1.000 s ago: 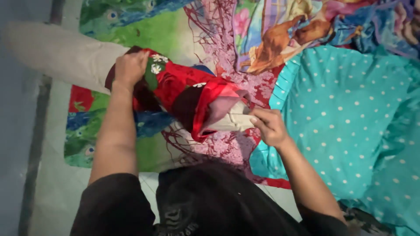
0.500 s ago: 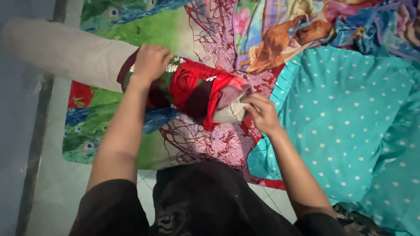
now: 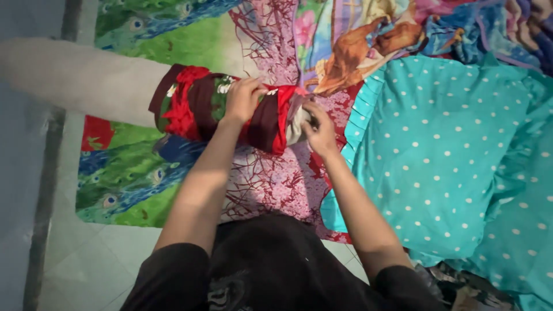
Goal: Putting a pillowcase on a bolster pillow
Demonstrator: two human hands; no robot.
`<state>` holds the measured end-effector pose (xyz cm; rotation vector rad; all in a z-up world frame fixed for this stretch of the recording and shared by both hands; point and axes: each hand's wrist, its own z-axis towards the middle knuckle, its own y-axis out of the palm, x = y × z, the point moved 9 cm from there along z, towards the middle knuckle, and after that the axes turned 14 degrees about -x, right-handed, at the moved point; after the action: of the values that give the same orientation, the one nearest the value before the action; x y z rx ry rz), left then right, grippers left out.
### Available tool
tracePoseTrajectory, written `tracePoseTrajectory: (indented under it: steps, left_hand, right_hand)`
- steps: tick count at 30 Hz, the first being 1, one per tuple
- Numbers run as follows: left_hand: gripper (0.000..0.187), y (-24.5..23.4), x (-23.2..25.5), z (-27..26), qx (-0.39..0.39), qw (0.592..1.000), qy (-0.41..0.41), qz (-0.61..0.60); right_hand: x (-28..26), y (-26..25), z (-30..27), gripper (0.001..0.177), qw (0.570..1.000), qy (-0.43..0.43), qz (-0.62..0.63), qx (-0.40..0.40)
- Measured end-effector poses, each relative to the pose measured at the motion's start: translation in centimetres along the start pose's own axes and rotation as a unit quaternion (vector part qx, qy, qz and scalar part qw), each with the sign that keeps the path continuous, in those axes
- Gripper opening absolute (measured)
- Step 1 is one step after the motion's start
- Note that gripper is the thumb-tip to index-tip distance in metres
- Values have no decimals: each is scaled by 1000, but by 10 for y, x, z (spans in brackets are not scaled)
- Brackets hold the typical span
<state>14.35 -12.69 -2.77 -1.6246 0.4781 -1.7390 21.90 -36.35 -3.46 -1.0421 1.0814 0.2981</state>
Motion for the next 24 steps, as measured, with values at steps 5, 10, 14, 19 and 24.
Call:
tracePoseTrajectory:
  steps: [5,10,14,19,24]
  left_hand:
    - [11,3,0,-15,38,999,-7,-4]
    - [13,10,0,-22,35,999,6,-30]
    - [22,24,-17,-18,4,998,-18,-63]
    - [19,7,0,-11,-21,987,-10,159]
    - [20,0,-38,-6,-18,987,-18,157]
  right_hand:
    - [14,8,-20,67,997,21,70,-5]
    - [37,34,-23,74,997,42,-26,-52]
    - [49,40,-29,65,996,27,-73,-46]
    - [37,33,-38,43,997,20,-62,-41]
    - [8,16,-39,33,988,-11,-146,-46]
